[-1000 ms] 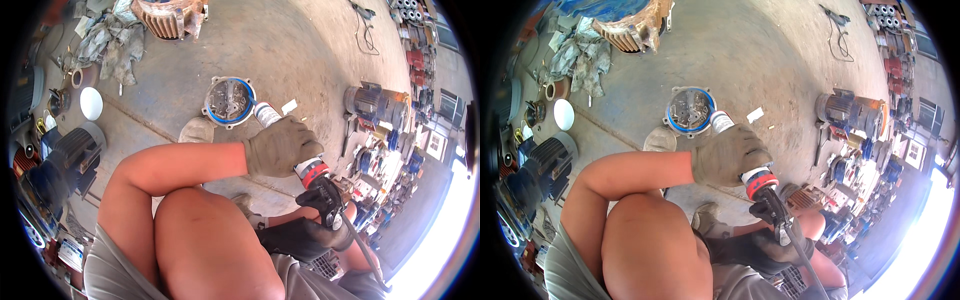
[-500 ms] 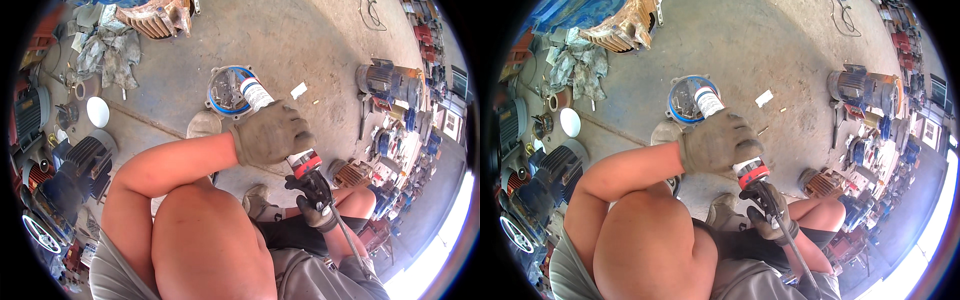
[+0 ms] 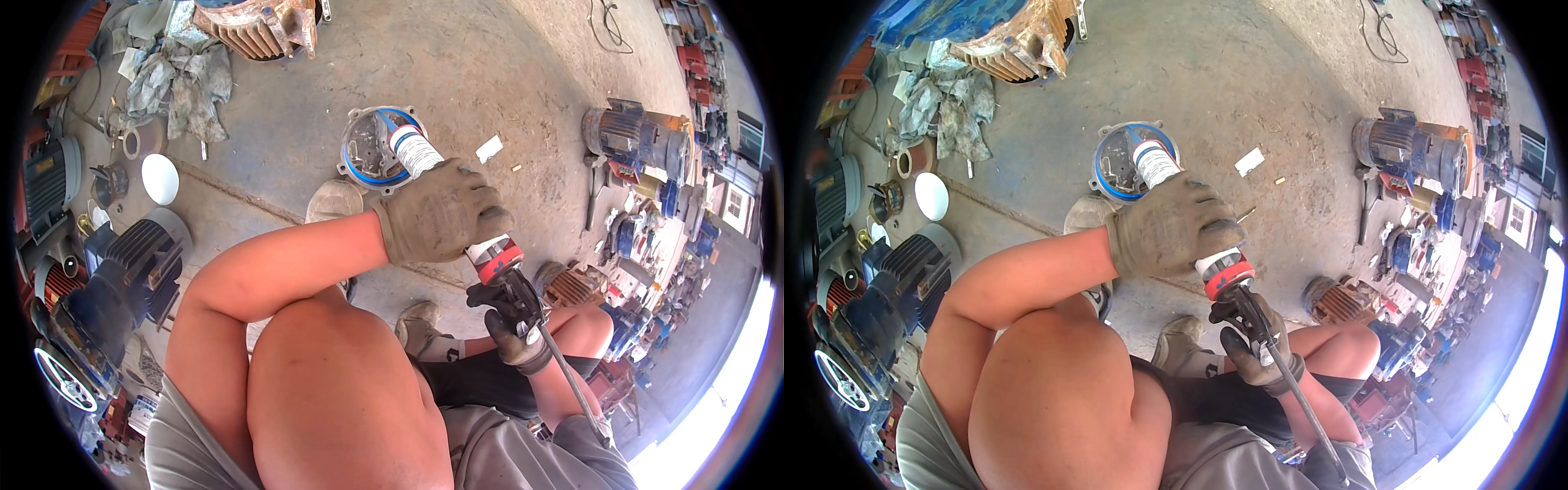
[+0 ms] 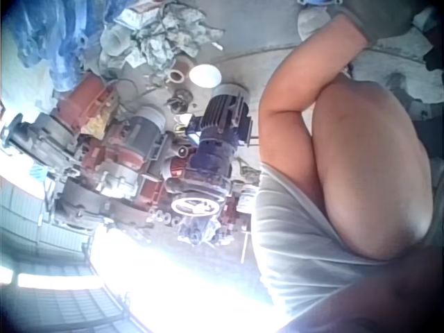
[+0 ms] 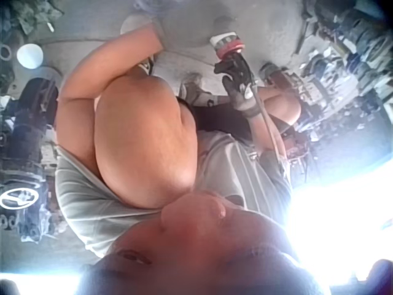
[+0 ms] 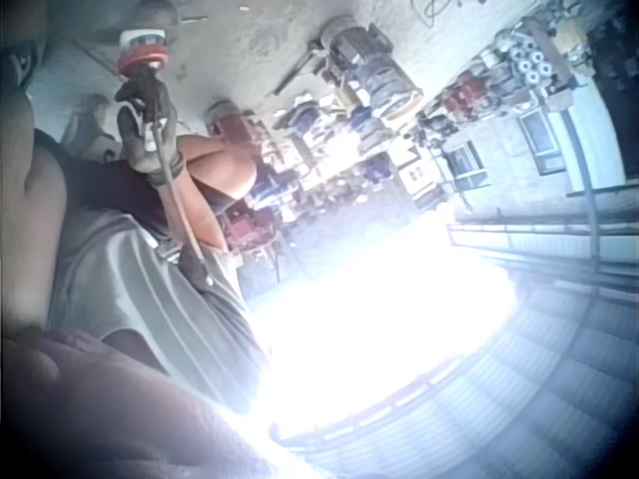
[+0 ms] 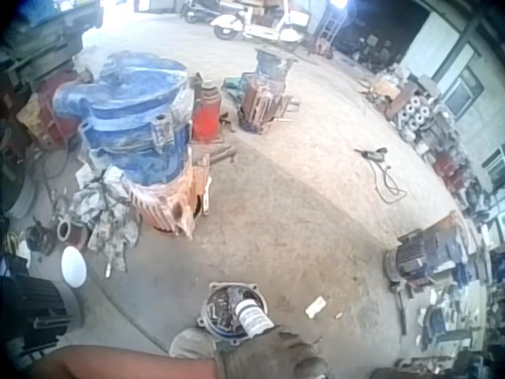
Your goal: The person sits on the floor and uses a screwdriver to pry open a metal motor housing. They then pick up a sealant gun, remove the cap, and apply a bead of blue sealant along the rim of the housing.
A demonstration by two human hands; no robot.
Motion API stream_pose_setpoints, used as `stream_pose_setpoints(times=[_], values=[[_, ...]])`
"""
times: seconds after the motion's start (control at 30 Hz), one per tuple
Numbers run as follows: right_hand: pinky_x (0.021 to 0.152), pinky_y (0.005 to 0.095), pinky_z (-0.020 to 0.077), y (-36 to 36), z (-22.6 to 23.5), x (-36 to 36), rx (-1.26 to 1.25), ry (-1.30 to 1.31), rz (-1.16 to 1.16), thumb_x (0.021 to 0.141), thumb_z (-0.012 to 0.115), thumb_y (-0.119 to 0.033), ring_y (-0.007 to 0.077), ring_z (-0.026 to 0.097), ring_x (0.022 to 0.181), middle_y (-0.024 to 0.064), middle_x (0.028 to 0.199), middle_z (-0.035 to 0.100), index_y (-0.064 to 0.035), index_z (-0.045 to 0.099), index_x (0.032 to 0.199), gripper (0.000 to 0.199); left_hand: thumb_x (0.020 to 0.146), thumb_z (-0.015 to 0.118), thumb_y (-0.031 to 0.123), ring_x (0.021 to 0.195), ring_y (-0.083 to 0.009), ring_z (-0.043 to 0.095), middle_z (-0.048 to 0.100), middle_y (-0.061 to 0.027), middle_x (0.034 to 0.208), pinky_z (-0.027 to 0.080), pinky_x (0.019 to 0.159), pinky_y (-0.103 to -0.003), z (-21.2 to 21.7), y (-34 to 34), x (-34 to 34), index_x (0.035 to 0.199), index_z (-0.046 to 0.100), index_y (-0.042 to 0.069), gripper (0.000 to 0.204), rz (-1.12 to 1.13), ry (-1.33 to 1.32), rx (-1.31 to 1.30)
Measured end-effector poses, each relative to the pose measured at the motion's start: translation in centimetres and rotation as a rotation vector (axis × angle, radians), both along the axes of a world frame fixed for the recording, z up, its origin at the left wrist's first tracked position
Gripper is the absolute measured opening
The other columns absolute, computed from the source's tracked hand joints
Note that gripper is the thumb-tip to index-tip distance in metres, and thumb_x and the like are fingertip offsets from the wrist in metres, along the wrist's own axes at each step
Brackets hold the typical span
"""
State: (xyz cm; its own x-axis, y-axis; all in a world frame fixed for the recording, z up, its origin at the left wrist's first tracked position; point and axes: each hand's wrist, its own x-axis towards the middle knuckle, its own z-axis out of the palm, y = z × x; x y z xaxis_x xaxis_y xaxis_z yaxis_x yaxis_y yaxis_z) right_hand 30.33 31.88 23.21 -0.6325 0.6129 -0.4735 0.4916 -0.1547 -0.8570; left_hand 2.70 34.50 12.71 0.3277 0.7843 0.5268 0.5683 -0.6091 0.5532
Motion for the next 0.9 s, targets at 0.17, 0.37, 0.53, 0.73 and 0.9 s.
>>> stream_pose_setpoints(times=[0.17, 0.37, 0.53, 0.73, 0.9], values=[[0.094, 0.0391, 0.0579, 0.2, 0.0, -0.1, -0.006, 0.008, 0.002, 0.087, 0.062, 0.002, 0.0257, 0.072, 0.104, 0.0153, 0.113, 0.072, 0.0026, 0.057, 0.141, 0.054, 0.087, 0.068, 0.024, 0.100, -0.0225, 0.069, 0.067, -0.0015, 0.096, 0.051, 0.089, -0.042, -0.1, 0.0, 0.1, 0.099, 0.067, 0.017, 0.014, -0.002, 0.029, -0.004], [0.094, 0.0391, 0.0581, 0.5, 0.6, 0.2, 0.048, -0.044, 0.091, 0.087, 0.061, 0.004, 0.0252, 0.072, 0.103, 0.0152, 0.114, 0.072, 0.0029, 0.057, 0.140, 0.053, 0.090, 0.067, 0.025, 0.098, -0.0222, 0.070, 0.068, -0.0013, 0.095, 0.051, 0.088, -0.042, -0.2, 0.0, 0.6, 0.097, 0.068, 0.017, 0.011, 0.002, -0.003, -0.015], [0.095, 0.0392, 0.0580, 0.2, 0.6, 0.7, 0.006, -0.039, 0.063, 0.088, 0.061, 0.001, 0.0245, 0.072, 0.104, 0.0149, 0.115, 0.072, 0.0032, 0.057, 0.141, 0.053, 0.090, 0.067, 0.025, 0.098, -0.0218, 0.070, 0.069, -0.0012, 0.099, 0.051, 0.088, -0.042, 0.0, -0.3, 0.9, 0.100, 0.068, 0.017, 0.012, -0.001, 0.001, -0.033], [0.094, 0.0390, 0.0577, 0.1, 0.8, 1.0, 0.014, -0.045, 0.080, 0.089, 0.062, -0.001, 0.0243, 0.072, 0.104, 0.0141, 0.114, 0.072, 0.0041, 0.057, 0.140, 0.052, 0.089, 0.068, 0.025, 0.098, -0.0217, 0.070, 0.069, -0.0013, 0.101, 0.052, 0.088, -0.042, -0.1, -0.4, 1.3, 0.102, 0.067, 0.017, 0.015, -0.026, 0.017, -0.030], [0.093, 0.0386, 0.0575, -0.2, 1.1, 1.1, -0.017, -0.044, 0.030, 0.088, 0.062, -0.003, 0.0245, 0.072, 0.101, 0.0139, 0.111, 0.073, 0.0043, 0.058, 0.139, 0.052, 0.075, 0.083, 0.028, 0.107, -0.0270, 0.070, 0.069, -0.0050, 0.112, 0.052, 0.093, -0.046, -0.2, -0.7, 1.8, 0.121, 0.069, 0.018, 0.049, -0.097, 0.025, -0.145]])
